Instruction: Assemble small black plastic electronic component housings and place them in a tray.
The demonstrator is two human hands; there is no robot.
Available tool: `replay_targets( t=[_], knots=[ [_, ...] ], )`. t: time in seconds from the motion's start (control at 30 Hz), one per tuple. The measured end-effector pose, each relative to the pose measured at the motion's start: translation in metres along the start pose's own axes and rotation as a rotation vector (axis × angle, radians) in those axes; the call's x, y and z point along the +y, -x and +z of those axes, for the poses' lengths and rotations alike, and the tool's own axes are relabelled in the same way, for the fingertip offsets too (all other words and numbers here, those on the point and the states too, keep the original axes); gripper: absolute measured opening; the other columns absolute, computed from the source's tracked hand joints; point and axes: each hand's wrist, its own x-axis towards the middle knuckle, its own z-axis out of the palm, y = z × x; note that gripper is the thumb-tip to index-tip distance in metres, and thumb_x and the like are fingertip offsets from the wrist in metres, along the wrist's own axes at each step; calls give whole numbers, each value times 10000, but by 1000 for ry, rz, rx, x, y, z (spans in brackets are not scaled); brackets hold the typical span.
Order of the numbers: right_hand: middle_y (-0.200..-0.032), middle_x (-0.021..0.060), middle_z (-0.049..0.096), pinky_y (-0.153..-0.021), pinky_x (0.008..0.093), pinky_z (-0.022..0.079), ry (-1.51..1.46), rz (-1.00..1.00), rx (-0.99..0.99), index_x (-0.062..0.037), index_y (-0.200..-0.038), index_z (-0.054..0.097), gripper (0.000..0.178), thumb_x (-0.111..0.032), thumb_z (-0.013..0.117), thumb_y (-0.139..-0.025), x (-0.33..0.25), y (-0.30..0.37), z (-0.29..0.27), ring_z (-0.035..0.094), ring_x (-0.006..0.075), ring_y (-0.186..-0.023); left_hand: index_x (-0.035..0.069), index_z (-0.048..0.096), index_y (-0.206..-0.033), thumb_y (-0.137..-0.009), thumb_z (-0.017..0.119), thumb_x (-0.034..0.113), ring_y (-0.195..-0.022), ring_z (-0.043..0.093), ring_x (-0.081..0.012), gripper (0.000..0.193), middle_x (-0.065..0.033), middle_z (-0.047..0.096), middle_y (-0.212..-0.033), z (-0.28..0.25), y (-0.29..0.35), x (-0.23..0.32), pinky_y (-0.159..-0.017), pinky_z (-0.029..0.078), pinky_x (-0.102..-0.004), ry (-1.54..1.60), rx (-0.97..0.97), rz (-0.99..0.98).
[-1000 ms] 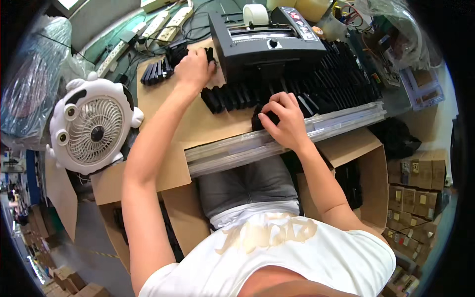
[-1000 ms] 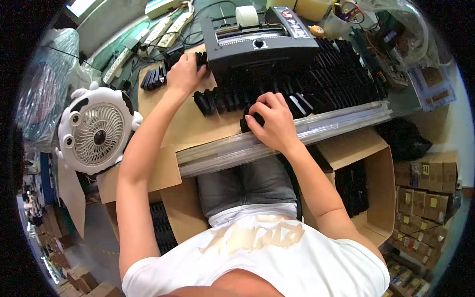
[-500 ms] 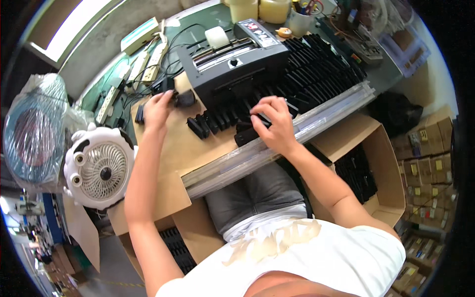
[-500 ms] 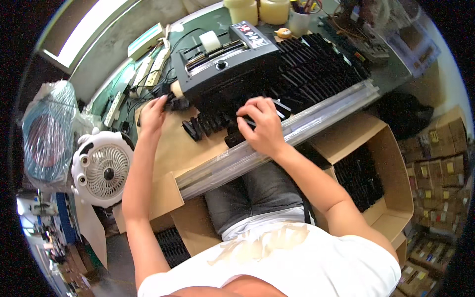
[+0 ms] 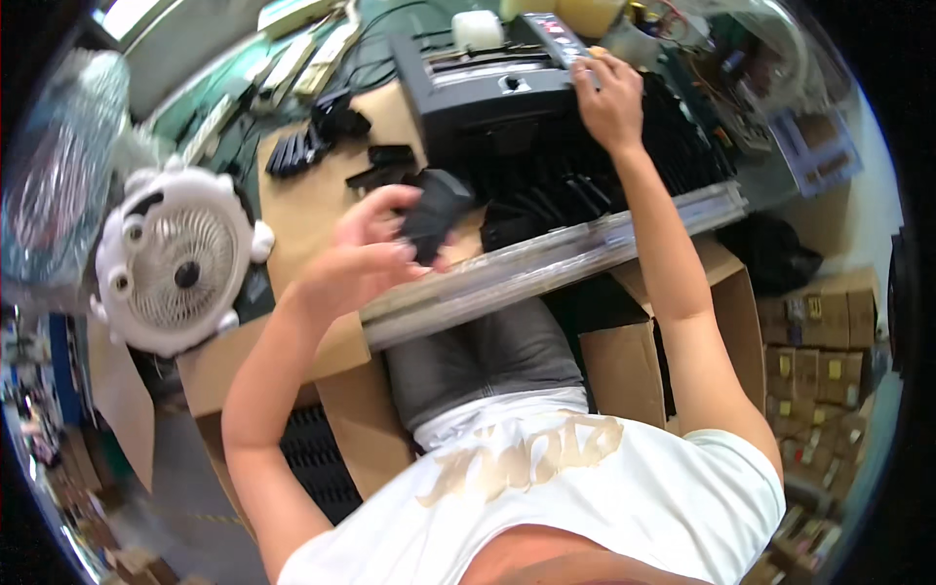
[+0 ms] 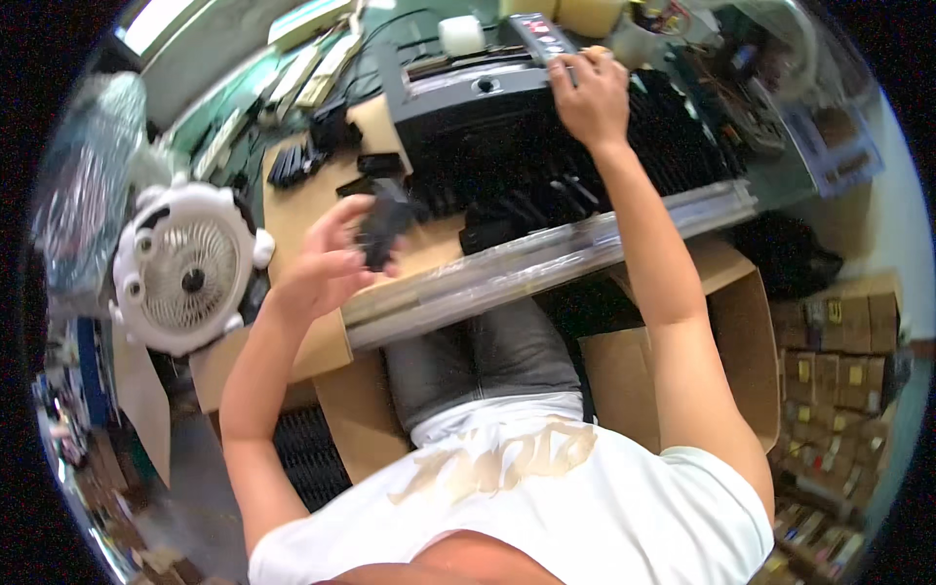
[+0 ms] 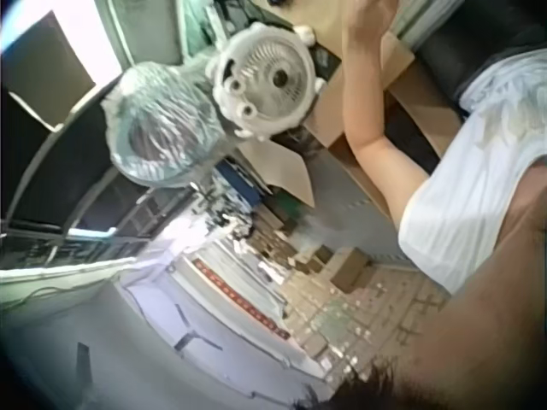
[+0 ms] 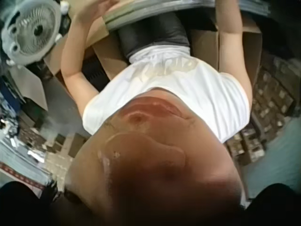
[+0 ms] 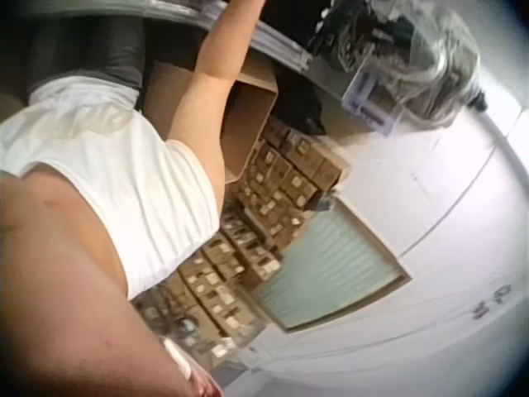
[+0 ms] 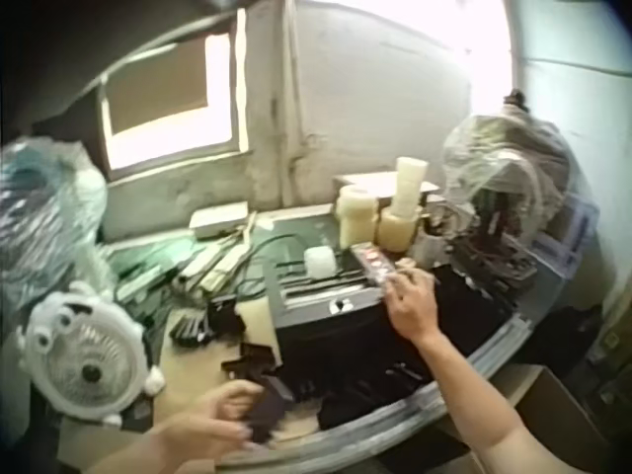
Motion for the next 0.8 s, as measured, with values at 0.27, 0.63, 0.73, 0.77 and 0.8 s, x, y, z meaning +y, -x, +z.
replay_targets(
  t=[0.27, 0.63, 0.73, 0.77, 0.8],
  knots=[
    [-1076, 108, 614, -896, 417, 442, -15, -120, 169, -54, -1017, 682, 305, -333, 594, -931, -42, 34, -30, 562, 272, -1022, 69, 369, -1341, -809, 653, -56, -1011, 645, -244, 616, -177, 574, -1203, -11, -58, -50, -826, 563, -317, 32, -163, -194],
    [-730, -57, 534, -520, 190, 352, -959, 984, -335, -52, -957, 658, 202, -241, 681, -889, -83, 54, -37, 451, 22, -601, 78, 375, -1297, -859, 627, 23, -1007, 633, -213, 509, -146, 592, -1148, -15, -57, -62, -830, 559, -320, 1, -187, -193],
    [-703, -73, 509, -491, 177, 328, -1043, 1049, -404, -61, -947, 653, 181, -229, 684, -888, -84, 49, -37, 431, 12, -572, 69, 383, -1288, -892, 617, 104, -990, 640, -212, 461, -131, 600, -1127, -17, -58, -63, -834, 557, -328, 55, -173, -213],
    [-696, -73, 507, -490, 179, 325, -1096, 1087, -430, -61, -936, 651, 180, -228, 690, -883, -83, 47, -35, 430, 13, -572, 68, 389, -1279, -903, 605, 126, -968, 646, -210, 438, -129, 603, -1114, -18, -60, -63, -811, 562, -324, 61, -159, -198],
    [-690, -74, 504, -488, 182, 321, -1149, 1125, -457, -61, -926, 648, 181, -228, 696, -877, -82, 46, -34, 429, 14, -573, 68, 396, -1271, -914, 594, 149, -946, 653, -209, 416, -127, 606, -1100, -18, -61, -63, -788, 568, -320, 66, -145, -183]
  ],
)
